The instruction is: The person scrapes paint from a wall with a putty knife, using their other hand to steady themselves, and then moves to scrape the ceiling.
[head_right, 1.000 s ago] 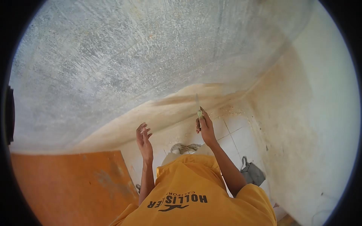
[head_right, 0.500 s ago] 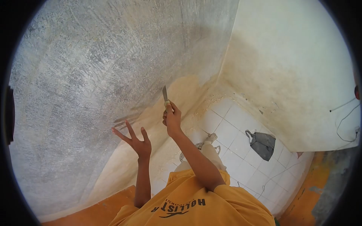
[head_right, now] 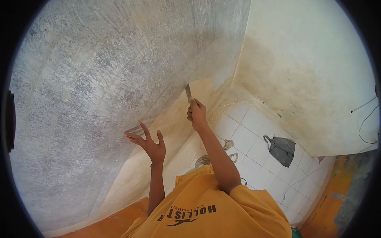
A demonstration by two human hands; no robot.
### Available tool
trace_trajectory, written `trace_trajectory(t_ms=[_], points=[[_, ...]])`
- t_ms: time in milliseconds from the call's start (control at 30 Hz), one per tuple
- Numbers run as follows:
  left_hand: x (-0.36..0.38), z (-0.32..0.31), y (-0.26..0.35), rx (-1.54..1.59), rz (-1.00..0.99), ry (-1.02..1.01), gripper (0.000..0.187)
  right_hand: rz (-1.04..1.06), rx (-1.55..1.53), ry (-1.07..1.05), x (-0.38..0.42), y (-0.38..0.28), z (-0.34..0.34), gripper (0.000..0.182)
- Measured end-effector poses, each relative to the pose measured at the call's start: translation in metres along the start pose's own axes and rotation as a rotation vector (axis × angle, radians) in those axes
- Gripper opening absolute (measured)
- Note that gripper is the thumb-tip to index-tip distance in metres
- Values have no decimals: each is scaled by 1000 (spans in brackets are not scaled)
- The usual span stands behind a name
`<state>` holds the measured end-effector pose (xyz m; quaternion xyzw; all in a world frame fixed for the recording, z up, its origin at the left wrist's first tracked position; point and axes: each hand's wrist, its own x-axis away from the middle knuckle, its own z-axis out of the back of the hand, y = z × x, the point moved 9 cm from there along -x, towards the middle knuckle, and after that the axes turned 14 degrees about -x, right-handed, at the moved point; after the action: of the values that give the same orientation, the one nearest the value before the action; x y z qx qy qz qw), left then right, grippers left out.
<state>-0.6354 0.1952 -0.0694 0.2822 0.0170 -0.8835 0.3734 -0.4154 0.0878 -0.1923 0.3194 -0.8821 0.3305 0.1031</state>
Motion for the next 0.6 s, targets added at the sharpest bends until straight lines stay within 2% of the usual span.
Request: trace_trajectory(t_ms=[100, 200, 233, 333, 367, 467, 500, 600], points=[[-2, -10, 8, -9, -1, 6, 74, -31, 32, 77, 33, 20, -9, 29], [-5, -25, 18, -7, -6, -5, 76, 6, 45, 135, 15, 9, -3, 20], [-6, -28, 18, -13, 3, -6, 77, -60, -23, -4, 6, -1, -5, 25], [-5, -42, 24, -48, 22, -37, 79, -27, 3, 56, 9, 1, -1, 33], [-5, -49, 25, -74, 16, -58, 80, 26, 53, 144, 18, 11, -3, 36], [-10, -64, 27, -146, 13, -62, 80, -28, -30, 111, 30, 26, -15, 41], [-11, -68, 24, -172, 14, -54, 80, -1, 1, 160, 11, 17, -2, 42], [-6, -103, 9, -368, -35, -160, 88, -106, -85, -5, 7, 4, -6, 42]])
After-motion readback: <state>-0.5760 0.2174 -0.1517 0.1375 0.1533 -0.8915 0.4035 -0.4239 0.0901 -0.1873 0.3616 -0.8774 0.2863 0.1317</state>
